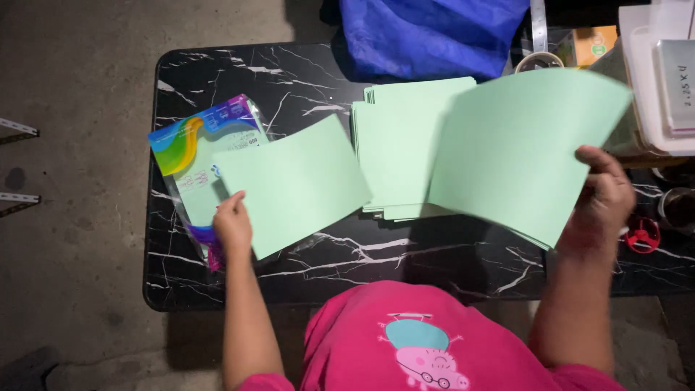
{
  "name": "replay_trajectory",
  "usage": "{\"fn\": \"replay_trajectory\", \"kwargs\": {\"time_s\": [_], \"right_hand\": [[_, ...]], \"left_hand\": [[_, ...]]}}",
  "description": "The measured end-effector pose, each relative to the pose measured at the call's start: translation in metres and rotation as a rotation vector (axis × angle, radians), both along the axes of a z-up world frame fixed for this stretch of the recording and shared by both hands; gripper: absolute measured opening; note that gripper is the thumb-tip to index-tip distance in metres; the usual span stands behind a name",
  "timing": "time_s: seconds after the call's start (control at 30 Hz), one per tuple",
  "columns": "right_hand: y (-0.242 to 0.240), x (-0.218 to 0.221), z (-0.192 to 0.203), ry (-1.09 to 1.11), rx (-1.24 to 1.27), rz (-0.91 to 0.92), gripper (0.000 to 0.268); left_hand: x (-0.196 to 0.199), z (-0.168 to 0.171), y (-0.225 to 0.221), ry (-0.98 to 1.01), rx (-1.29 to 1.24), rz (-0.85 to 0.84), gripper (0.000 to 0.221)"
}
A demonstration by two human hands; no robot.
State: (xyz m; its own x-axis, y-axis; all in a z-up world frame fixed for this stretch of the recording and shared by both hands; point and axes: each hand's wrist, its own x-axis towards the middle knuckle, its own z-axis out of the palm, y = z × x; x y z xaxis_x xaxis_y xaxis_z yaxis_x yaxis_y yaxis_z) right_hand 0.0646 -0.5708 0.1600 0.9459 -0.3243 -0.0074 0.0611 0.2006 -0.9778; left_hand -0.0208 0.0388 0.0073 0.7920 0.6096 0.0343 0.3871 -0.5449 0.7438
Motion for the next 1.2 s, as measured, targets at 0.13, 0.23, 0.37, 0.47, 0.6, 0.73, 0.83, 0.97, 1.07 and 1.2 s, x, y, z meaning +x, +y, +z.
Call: {"fn": "replay_trajectory", "kwargs": {"time_s": [0.13,0.23,0.37,0.47,0.6,0.73,0.83,0.97,1.07,1.2], "right_hand": [[0.005,-0.005,0.053,-0.215,-0.056,0.159,0.049],[0.034,-0.006,0.109,-0.383,-0.832,0.235,0.041],[0.025,0.004,0.103,-0.432,-1.065,0.214,0.025],[0.037,0.006,0.120,-0.447,-1.387,0.171,0.022],[0.054,0.013,0.130,-0.524,-1.317,0.142,0.017],[0.044,0.033,0.098,-0.464,-1.184,0.105,0.013],[0.048,0.054,0.084,-0.821,-1.180,-0.226,0.035],[0.022,0.083,0.037,-0.701,-0.565,-0.091,0.082],[-0.015,0.115,-0.040,-0.245,-0.356,0.262,0.059],[0.002,0.104,-0.037,-0.155,-0.066,0.169,0.043]], "left_hand": [[-0.020,-0.059,0.034,-0.015,0.194,0.057,0.026],[-0.006,-0.032,0.003,0.165,0.641,0.077,0.048],[0.024,0.067,-0.137,0.135,0.256,-0.225,0.087],[0.033,0.112,-0.243,-0.112,-0.354,-0.698,0.130],[0.051,0.146,-0.304,-0.332,-0.348,-0.905,0.090],[0.082,0.148,-0.319,-0.427,-0.443,-0.702,0.036],[0.098,0.135,-0.308,-0.658,-0.284,-0.702,0.032],[0.113,0.146,-0.289,-0.647,-0.520,-0.772,0.032],[0.120,0.143,-0.283,-0.534,-0.635,-0.759,0.033],[0.120,0.114,-0.279,-0.548,-0.597,-0.798,0.027]]}}
